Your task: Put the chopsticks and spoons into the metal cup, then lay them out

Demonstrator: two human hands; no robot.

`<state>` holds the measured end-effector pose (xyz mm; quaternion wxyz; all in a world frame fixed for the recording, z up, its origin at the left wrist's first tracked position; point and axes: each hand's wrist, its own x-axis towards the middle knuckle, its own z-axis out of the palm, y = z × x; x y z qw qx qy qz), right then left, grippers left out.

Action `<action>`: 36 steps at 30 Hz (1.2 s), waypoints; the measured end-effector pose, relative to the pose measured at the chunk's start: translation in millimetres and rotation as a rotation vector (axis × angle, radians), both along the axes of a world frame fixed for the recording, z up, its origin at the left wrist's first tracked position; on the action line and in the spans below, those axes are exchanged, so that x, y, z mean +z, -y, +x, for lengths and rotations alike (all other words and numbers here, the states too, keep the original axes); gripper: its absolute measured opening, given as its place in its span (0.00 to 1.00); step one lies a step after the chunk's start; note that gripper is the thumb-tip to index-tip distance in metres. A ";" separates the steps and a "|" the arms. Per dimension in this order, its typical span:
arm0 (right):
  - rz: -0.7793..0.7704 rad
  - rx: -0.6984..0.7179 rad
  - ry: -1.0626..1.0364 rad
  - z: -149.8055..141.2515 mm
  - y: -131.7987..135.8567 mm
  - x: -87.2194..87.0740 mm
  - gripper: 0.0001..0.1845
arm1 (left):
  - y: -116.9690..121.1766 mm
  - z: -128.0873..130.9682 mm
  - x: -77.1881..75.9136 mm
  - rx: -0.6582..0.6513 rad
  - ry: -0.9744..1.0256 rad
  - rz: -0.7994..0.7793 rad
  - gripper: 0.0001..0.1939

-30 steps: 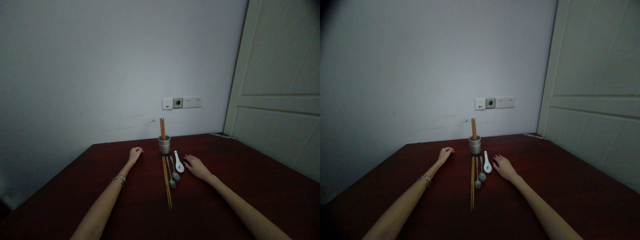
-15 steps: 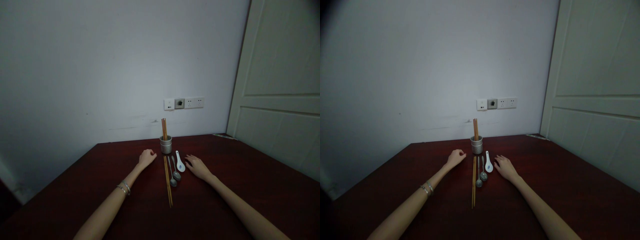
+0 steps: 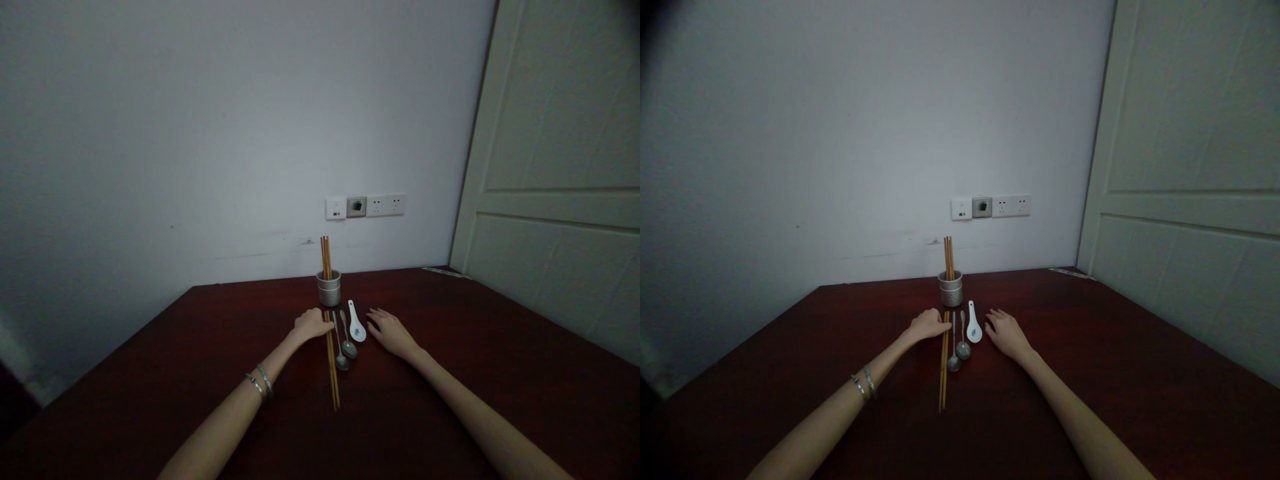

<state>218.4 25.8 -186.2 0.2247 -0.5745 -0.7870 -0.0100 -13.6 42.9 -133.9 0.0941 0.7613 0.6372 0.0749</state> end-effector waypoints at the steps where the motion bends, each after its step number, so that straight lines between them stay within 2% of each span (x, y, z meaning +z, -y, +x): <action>1: -0.001 -0.001 -0.004 0.0 0.1 0.2 0.23 | 0.7 2.5 0.3 0.007 -0.030 0.015 0.21; 11: -0.014 -0.023 -0.002 -1.6 3.2 2.9 0.24 | 11.8 16.6 3.8 -0.017 -0.152 0.071 0.19; 21: -0.014 -0.019 -0.016 -1.4 2.6 2.6 0.23 | 8.4 17.9 -3.7 0.010 -0.033 0.099 0.16; 24: -0.007 -0.017 -0.029 -1.6 2.7 2.3 0.23 | 5.1 15.9 0.2 0.028 0.003 0.114 0.17; 27: -0.004 0.002 -0.081 -0.4 2.0 1.5 0.23 | 3.3 12.1 15.0 0.053 0.040 0.154 0.16; 31: -0.017 0.028 -0.297 4.6 0.5 8.1 0.24 | 9.5 5.2 49.0 0.055 0.099 0.268 0.16; 33: -0.002 0.050 -0.440 4.5 1.9 20.4 0.23 | 17.7 2.0 67.7 0.058 0.115 0.346 0.15; 36: -0.010 0.121 -0.677 -7.1 11.5 51.6 0.21 | 34.8 -1.3 92.2 0.044 0.147 0.460 0.14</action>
